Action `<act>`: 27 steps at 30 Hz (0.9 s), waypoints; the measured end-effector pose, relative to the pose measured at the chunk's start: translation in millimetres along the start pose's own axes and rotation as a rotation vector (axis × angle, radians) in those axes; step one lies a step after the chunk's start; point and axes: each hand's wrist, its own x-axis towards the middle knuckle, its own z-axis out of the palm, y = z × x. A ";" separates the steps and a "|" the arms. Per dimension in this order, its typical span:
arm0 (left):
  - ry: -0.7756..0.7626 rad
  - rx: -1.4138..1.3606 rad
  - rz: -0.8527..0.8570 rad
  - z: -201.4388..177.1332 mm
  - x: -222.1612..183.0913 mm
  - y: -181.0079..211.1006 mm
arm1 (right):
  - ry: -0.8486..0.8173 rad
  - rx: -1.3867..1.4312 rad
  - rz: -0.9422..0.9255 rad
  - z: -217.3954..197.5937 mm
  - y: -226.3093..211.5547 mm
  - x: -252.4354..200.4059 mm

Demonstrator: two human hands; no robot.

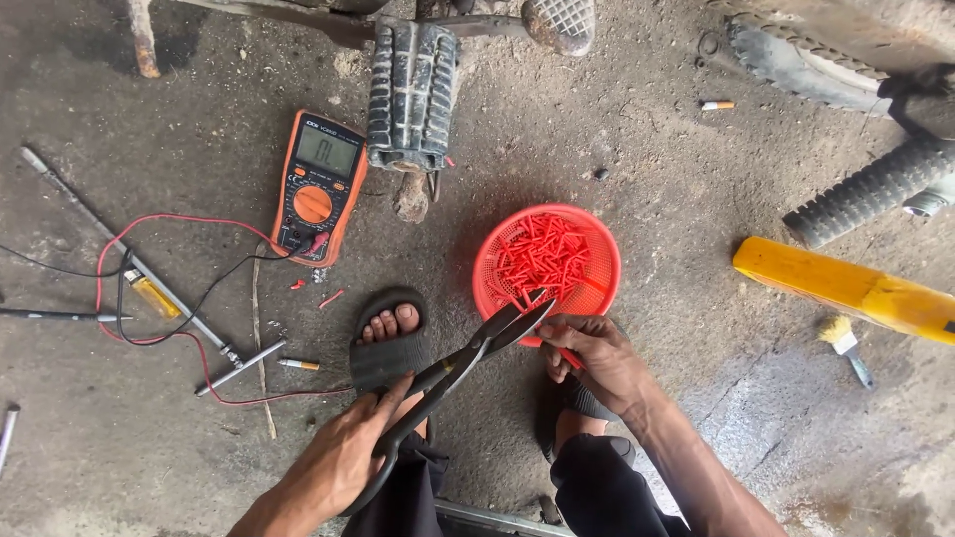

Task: Cutting red zip ties into smaller pieces using large shears on the floor of a motorcycle repair shop.

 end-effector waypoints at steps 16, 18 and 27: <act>-0.080 -0.059 0.021 1.5 25.2 15.0 | -0.009 0.035 0.004 -31.6 6.7 7.1; -0.083 -0.070 0.017 2.4 26.8 15.0 | -0.008 0.026 0.006 -32.4 6.9 8.0; -0.082 -0.096 0.002 1.4 31.8 22.0 | -0.011 0.028 0.037 -30.5 0.3 9.7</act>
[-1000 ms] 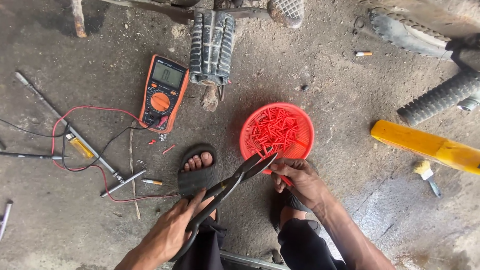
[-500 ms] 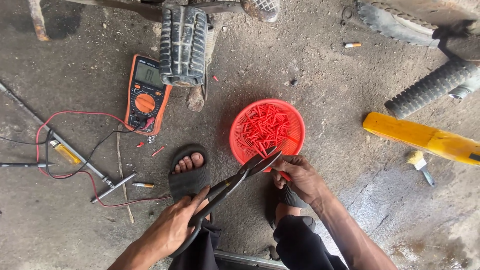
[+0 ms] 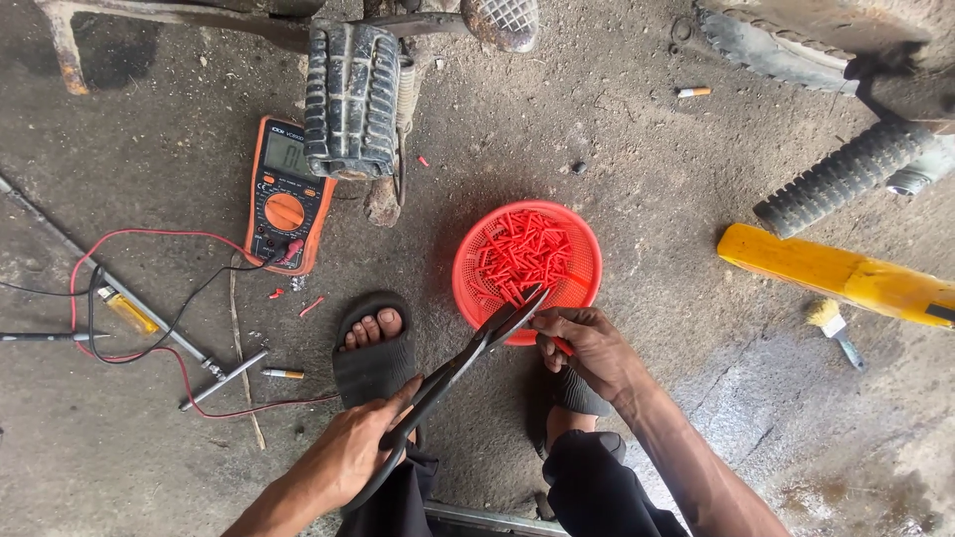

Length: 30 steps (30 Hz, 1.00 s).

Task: Cutting red zip ties into smaller pieces using large shears on the floor of a motorcycle repair shop.

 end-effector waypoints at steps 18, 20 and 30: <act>0.001 0.096 -0.031 19.5 12.0 -12.1 | 0.122 0.111 -0.054 -18.9 -6.5 14.8; 0.009 0.131 -0.021 21.6 11.5 -12.8 | 0.173 0.081 -0.029 -16.1 -6.8 12.8; -0.029 0.140 -0.063 17.5 9.6 -1.4 | 0.043 0.167 -0.143 -18.2 0.1 14.0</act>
